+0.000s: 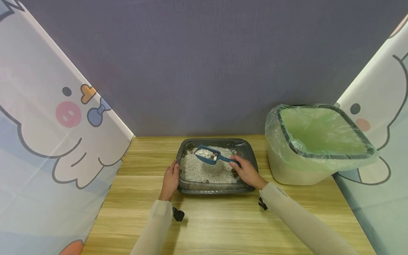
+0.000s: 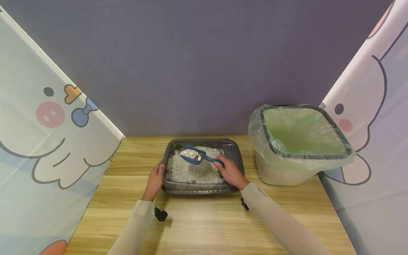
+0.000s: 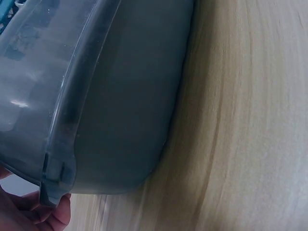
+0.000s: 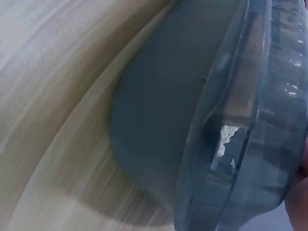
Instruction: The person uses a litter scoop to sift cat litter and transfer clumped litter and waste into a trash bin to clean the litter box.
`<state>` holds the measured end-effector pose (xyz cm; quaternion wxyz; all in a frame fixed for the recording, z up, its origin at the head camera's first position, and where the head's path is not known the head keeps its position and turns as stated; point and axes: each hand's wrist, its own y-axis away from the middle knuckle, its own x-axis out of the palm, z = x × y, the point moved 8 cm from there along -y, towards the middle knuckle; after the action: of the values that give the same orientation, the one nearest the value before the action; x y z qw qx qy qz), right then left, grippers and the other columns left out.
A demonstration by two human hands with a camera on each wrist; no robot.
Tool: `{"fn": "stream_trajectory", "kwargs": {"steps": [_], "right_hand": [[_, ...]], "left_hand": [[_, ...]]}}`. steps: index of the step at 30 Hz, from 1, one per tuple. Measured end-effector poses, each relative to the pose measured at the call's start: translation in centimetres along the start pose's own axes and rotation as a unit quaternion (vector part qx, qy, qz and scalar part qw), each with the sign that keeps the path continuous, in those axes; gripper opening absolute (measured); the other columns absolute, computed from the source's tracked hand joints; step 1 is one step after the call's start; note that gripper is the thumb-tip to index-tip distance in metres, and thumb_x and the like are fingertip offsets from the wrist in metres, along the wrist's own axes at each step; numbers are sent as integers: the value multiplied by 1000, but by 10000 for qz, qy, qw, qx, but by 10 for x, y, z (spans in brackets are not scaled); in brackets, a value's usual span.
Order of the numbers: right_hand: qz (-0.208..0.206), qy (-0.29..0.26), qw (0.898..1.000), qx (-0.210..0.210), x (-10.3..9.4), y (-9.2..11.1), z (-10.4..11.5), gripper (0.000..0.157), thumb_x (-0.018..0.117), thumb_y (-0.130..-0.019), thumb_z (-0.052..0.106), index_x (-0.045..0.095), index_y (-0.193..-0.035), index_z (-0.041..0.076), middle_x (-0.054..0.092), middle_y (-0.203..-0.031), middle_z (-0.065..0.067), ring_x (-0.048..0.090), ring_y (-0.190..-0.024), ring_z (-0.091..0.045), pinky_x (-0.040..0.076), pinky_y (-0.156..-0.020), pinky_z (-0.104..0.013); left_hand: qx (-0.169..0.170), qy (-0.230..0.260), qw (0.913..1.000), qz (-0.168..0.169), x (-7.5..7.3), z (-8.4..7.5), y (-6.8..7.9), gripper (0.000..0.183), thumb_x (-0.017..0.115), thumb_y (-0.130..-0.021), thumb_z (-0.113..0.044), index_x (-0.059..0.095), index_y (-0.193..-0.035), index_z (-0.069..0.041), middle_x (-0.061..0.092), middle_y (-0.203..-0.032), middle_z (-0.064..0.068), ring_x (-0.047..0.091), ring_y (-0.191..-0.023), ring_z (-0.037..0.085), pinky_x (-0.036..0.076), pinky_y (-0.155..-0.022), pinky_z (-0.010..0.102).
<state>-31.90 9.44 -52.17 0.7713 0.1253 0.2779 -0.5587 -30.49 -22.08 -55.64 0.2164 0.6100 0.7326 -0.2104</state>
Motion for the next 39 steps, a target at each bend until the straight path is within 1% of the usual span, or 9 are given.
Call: {"fn": "stream_trajectory", "kwargs": {"steps": [5,10,16,19,22,28,34,36,39], "right_hand": [[6,72,10000,17,-2,-1,3,32,44,-100,38,59,-118,16,52,-72,0,42,-51,-16,39,-54,-34],[-92,231,9997,-15,-6,-2,6,29,50,-99,32,58,-120,14,51,-68,-1,39,-51,-15,37,-56,-34],[-385,374,9979,-353,-13,-3,12,18,58,-95,20,58,-113,16,52,-75,0,42,-56,-14,38,-56,-33],[-554,441,9962,-500,-16,-3,14,18,60,-94,16,58,-112,17,52,-79,2,43,-58,-15,38,-55,-32],[-666,452,9955,-509,-18,-3,13,20,61,-93,15,58,-114,17,53,-81,2,44,-59,-15,39,-55,-32],[-669,372,9959,-490,-18,-2,13,24,60,-94,17,58,-118,13,56,-85,0,44,-59,-14,39,-54,-31],[-424,362,9983,-195,-15,-2,9,33,52,-98,33,60,-120,11,49,-63,2,35,-46,-10,35,-49,-30],[-358,378,9985,-155,-14,-2,9,36,51,-98,36,62,-120,10,47,-61,3,35,-45,-9,35,-49,-31],[-328,380,9986,-180,-14,-2,10,34,52,-97,36,63,-118,10,48,-62,3,36,-46,-10,36,-50,-31]], "left_hand": [[-10,-39,10000,12,-1,-2,1,58,27,-103,-46,39,-145,-9,50,-125,25,47,-114,42,34,-95,57],[-26,-37,10000,51,-1,-2,0,57,27,-103,-46,39,-146,-9,49,-126,24,47,-115,42,34,-96,57],[1,41,10000,9,-2,-2,0,55,28,-103,-43,39,-145,-9,49,-128,24,47,-116,41,34,-96,57],[12,26,10000,-10,-3,-3,-1,55,29,-103,-43,40,-145,-9,50,-127,23,46,-116,40,34,-97,56],[7,15,10000,19,-2,-4,-1,56,28,-103,-44,39,-145,-9,50,-127,23,46,-116,40,33,-97,56],[16,37,10000,62,-2,-5,0,57,28,-103,-44,39,-146,-8,49,-127,25,46,-116,41,33,-97,57],[15,38,10000,36,-3,-4,0,55,29,-103,-42,40,-145,-8,49,-126,25,46,-116,41,33,-97,56],[7,26,10000,23,-2,-3,0,56,29,-103,-43,40,-145,-8,50,-125,25,47,-115,41,33,-97,56],[-14,15,10000,15,-1,-1,1,57,28,-103,-46,40,-145,-9,51,-124,23,47,-114,40,34,-96,56]]}}
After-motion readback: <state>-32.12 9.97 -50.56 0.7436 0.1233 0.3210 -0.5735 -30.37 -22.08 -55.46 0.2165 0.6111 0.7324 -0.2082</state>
